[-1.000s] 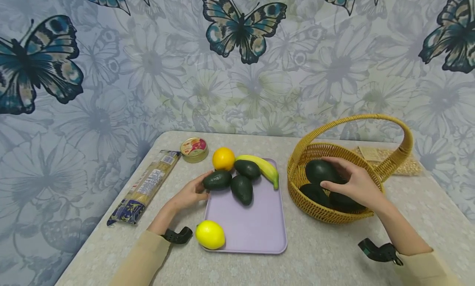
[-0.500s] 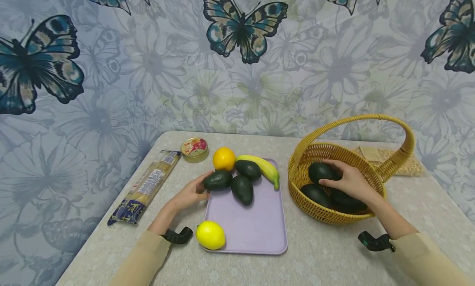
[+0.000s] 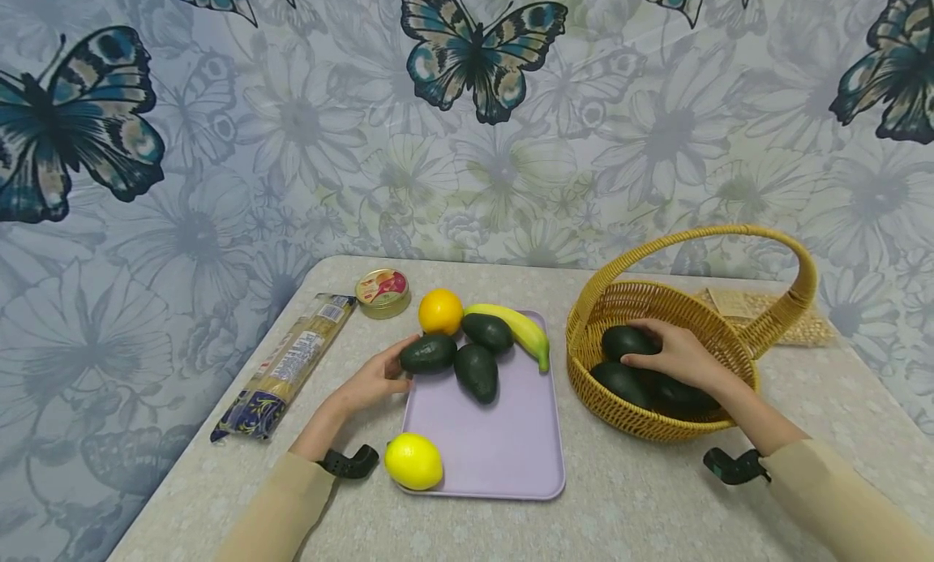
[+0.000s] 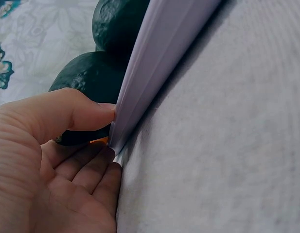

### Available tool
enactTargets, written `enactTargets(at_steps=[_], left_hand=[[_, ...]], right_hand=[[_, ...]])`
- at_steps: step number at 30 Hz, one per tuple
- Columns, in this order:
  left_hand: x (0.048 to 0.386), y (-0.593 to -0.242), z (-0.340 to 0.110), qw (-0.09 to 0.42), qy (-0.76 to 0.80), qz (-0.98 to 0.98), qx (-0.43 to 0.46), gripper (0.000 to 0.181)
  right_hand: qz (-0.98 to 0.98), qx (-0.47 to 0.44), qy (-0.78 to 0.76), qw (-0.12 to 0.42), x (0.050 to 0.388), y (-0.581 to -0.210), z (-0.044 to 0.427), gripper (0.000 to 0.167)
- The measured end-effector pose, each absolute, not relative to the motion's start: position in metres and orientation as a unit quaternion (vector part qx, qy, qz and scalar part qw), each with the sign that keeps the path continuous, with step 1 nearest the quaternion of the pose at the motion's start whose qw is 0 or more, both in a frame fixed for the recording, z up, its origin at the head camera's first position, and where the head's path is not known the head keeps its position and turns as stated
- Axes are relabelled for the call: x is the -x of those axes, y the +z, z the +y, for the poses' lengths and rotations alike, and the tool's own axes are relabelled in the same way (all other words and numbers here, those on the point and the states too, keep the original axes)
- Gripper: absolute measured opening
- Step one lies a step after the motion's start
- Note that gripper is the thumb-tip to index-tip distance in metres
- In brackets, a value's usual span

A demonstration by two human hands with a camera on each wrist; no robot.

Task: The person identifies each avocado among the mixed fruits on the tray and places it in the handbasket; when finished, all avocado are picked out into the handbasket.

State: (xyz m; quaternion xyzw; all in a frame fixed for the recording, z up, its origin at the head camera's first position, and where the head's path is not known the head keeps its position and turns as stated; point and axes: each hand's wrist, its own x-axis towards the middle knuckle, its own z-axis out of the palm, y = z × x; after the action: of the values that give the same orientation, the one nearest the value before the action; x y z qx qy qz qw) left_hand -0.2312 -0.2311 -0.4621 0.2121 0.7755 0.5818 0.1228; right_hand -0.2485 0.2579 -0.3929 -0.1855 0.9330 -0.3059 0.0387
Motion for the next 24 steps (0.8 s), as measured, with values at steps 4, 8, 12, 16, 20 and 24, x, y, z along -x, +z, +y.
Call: enactTargets(at_steps=[4,8,12,16,20,24], left_hand=[[0.2308,-0.4621,-0.231,0.125,0.583,0.774,-0.212,0.08],[0.2302,-0.4629,-0.2314,0.126,0.583,0.774,-0.212,0.08],[0.2291,-0.4629,-0.2312,0.125,0.584,0.773,-0.212,0.08],[0.2288,-0.4626,-0.2309,0.125,0.585,0.773,-0.21,0.08],[0.2293,-0.4628,-0.2312,0.125,0.584,0.774,-0.21,0.08],[0.2299,-0.4632,-0.2318,0.122,0.583,0.775,-0.211,0.08]], right_hand=[[0.934,0.19,-0.299,0.045,0.2513,-0.3946,0.2592,0.071],[0.934,0.194,-0.295,0.058,0.2532,-0.3946,0.2595,0.069],[0.93,0.203,-0.297,0.074,0.2539,-0.3931,0.2585,0.068],[0.926,0.209,-0.303,0.086,0.255,-0.3924,0.2588,0.068],[0.921,0.215,-0.31,0.094,0.2565,-0.3933,0.2616,0.068],[0.917,0.226,-0.312,0.101,0.256,-0.3926,0.2644,0.067]])
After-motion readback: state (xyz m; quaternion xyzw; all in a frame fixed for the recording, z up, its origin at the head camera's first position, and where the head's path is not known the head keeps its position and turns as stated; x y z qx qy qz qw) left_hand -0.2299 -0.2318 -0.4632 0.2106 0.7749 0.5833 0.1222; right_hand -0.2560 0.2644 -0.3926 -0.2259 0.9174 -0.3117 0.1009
